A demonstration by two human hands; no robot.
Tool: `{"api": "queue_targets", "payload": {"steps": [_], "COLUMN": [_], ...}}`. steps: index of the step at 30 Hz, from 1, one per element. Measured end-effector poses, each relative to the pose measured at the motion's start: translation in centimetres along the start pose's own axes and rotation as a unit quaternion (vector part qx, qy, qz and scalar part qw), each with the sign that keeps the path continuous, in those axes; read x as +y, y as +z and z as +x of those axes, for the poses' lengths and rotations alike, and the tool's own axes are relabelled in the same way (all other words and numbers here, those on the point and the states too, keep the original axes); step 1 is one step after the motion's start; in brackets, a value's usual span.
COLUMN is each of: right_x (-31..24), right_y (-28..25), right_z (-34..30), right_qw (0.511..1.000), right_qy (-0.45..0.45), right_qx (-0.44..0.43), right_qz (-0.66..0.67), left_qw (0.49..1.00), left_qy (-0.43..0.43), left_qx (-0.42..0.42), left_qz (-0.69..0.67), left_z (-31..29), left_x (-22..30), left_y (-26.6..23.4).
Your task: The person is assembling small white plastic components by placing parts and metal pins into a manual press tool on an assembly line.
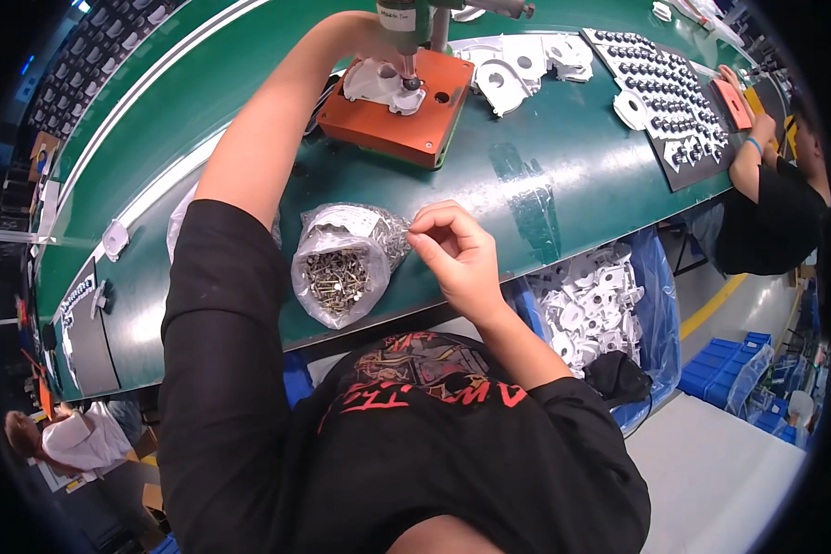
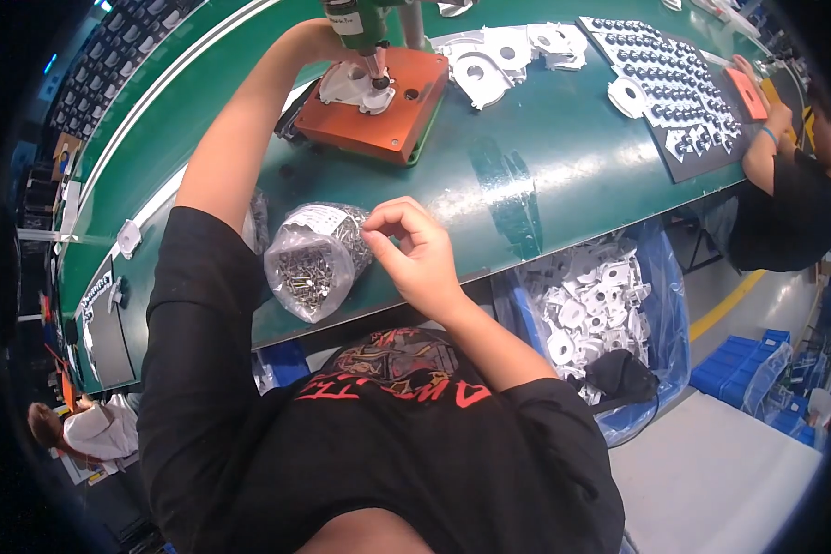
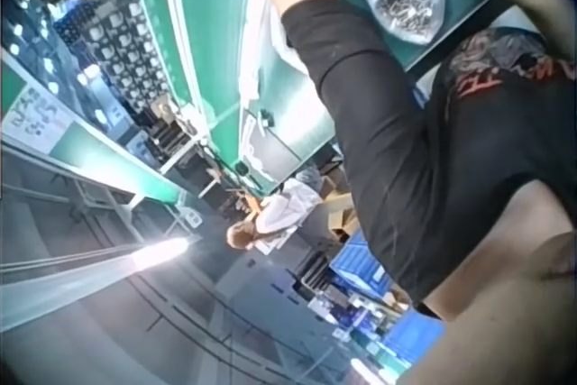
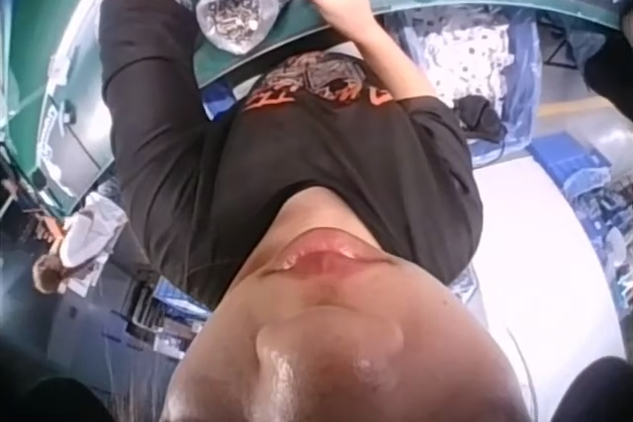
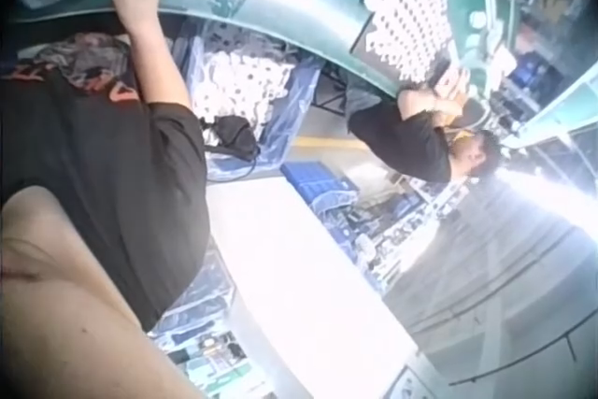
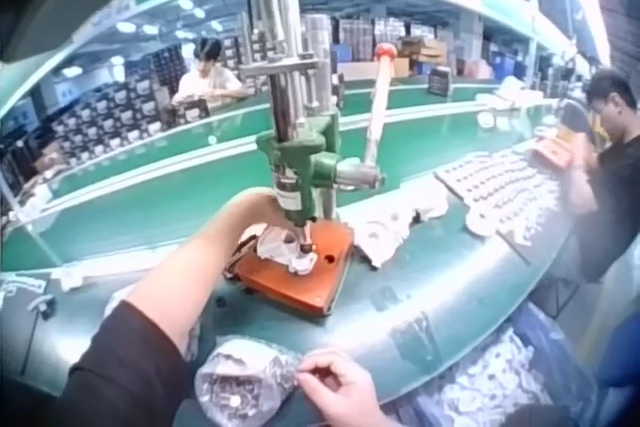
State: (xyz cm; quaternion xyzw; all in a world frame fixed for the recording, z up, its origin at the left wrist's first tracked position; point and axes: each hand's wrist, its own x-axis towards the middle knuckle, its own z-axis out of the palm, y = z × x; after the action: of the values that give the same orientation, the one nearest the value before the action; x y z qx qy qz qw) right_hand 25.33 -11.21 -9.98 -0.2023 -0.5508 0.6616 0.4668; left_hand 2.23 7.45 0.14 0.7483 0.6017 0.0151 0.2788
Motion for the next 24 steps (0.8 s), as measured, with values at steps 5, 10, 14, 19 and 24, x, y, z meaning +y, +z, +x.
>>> {"api": "queue_targets", "payload": {"steps": [5, 10, 14, 19, 24], "right_x": [0.0, 0.2, -0.2, -0.4, -0.9], "right_y": [0.3, 0.6, 0.6, -1.2, -2.9], "right_z": [-0.1, -0.2, -0.2, 0.5, 1.4], "right_qw": [0.999, 0.998, 0.998, 0.996, 0.992], "right_qy": [0.035, 0.037, 0.043, 0.047, 0.053], "right_qx": [0.018, 0.011, 0.023, 0.079, 0.114], "right_qz": [0.034, 0.059, 0.051, -0.008, 0.008], "left_qw": [0.997, 0.998, 0.993, 0.955, 0.947], "left_qy": [-0.034, -0.011, 0.024, -0.007, 0.106], "left_qx": [0.002, -0.013, 0.088, 0.290, 0.295], "left_qz": [0.067, 0.054, -0.080, -0.062, 0.069], "left_z": [-0.3, 2.2, 1.2, -5.2, -6.8], "left_x": [1.8, -2.3, -2.4, 0.3, 0.2], "left_y": [-0.2, 0.9, 2.3, 5.6, 8.4]}}
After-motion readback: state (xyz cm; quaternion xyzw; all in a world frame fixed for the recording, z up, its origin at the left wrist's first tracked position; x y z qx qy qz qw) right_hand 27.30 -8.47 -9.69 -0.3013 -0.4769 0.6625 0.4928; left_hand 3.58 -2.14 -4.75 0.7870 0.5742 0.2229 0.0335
